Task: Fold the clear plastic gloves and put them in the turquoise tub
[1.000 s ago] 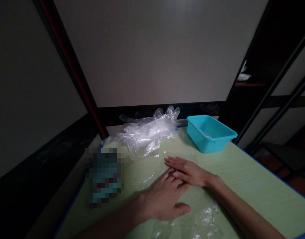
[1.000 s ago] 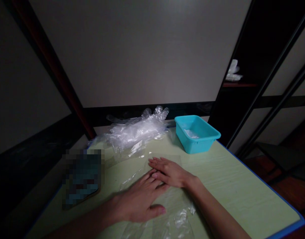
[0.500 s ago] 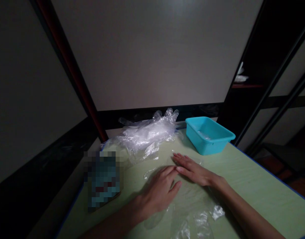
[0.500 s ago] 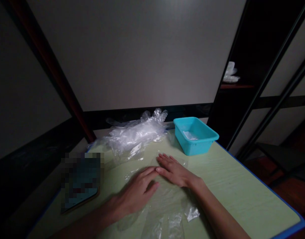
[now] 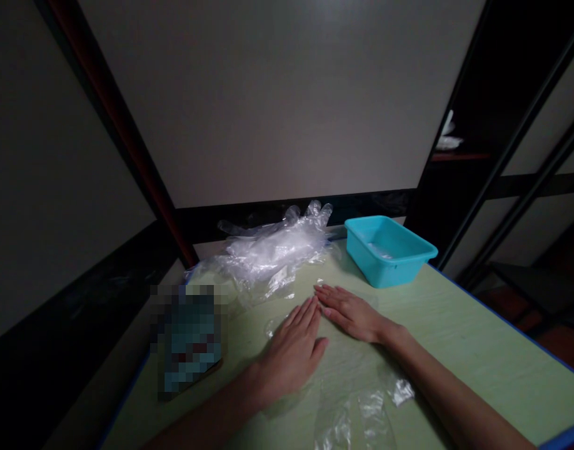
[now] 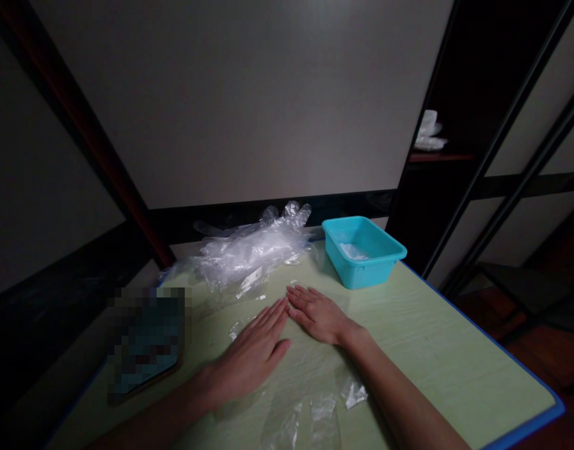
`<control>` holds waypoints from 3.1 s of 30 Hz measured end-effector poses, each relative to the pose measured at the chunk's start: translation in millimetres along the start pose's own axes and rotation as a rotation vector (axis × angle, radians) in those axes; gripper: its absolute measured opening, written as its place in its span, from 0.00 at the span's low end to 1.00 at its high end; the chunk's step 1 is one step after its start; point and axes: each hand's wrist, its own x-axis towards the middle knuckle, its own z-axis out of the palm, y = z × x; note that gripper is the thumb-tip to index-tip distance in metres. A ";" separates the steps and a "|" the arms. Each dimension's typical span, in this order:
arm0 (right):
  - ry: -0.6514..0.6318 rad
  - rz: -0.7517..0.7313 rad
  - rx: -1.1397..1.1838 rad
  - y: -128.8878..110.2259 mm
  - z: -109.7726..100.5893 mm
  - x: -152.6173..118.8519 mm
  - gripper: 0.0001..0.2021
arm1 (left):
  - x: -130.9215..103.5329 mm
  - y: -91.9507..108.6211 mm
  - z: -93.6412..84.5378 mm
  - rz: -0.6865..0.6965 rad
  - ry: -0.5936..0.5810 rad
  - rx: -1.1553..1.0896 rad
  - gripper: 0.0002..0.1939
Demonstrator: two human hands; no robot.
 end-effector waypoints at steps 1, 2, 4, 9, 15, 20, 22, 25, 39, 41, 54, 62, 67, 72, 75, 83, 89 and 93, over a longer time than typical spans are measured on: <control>-0.010 0.006 -0.014 1.0 0.0 0.1 0.25 | -0.5 -0.3 -0.1 0.000 -0.004 0.009 0.27; -0.016 0.013 -0.027 2.3 0.0 0.2 0.26 | -1.1 -0.8 0.0 -0.002 -0.008 0.016 0.27; -0.019 0.029 -0.050 5.4 0.3 0.6 0.26 | -2.6 -2.8 0.9 -0.003 -0.010 0.032 0.27; -0.017 0.052 -0.109 12.0 0.9 1.2 0.26 | -7.9 -10.0 3.9 0.019 0.016 0.050 0.29; -0.021 0.083 -0.149 11.9 0.6 1.5 0.27 | -10.3 -12.4 1.2 -0.002 -0.001 0.058 0.30; -0.020 0.082 -0.181 10.6 -0.5 0.6 0.27 | -12.5 -16.7 -0.4 -0.005 -0.014 0.070 0.31; -0.023 0.081 -0.194 9.9 -1.2 0.2 0.28 | -14.3 -19.0 -0.5 -0.004 -0.011 0.067 0.31; -0.025 0.086 -0.212 8.9 -1.9 -0.1 0.28 | -18.1 -21.8 -1.0 -0.009 0.000 0.066 0.31; -0.026 0.079 -0.263 10.2 -0.2 0.2 0.28 | -37.8 -30.5 -5.8 -0.069 -0.035 0.165 0.31; -0.030 0.081 -0.264 10.3 -1.2 -0.8 0.28 | -39.8 -31.8 -6.8 -0.069 -0.026 0.161 0.30; 0.030 0.021 -0.190 13.0 -6.4 -15.2 0.29 | -42.9 -30.0 -6.5 -0.092 0.023 0.100 0.32; 0.136 -0.073 -0.173 -6.8 -18.9 -19.6 0.20 | -43.2 -20.6 -22.5 0.067 0.091 -0.083 0.29; 0.109 -0.098 -0.146 -13.9 -12.0 -16.0 0.21 | -44.5 -12.4 -29.8 0.158 0.126 -0.145 0.28; 0.029 -0.171 -0.126 -23.0 -8.8 -14.7 0.22 | -46.7 -9.2 -29.0 0.305 0.164 -0.200 0.29; -0.032 -0.260 -0.101 -30.3 -8.8 -15.3 0.21 | -47.6 -6.5 -25.6 0.416 0.226 -0.280 0.27; 0.087 -0.289 -0.139 -38.4 -15.1 -17.2 0.17 | -42.5 -9.5 -18.6 0.043 0.250 -0.175 0.22; 0.206 -0.190 -0.227 -20.3 -23.1 -21.3 0.18 | -41.6 -13.4 -20.7 0.085 -0.056 -0.120 0.40; 0.247 -0.123 -0.263 -14.5 -27.2 -22.6 0.18 | -40.2 -12.5 -17.2 0.044 -0.024 -0.063 0.42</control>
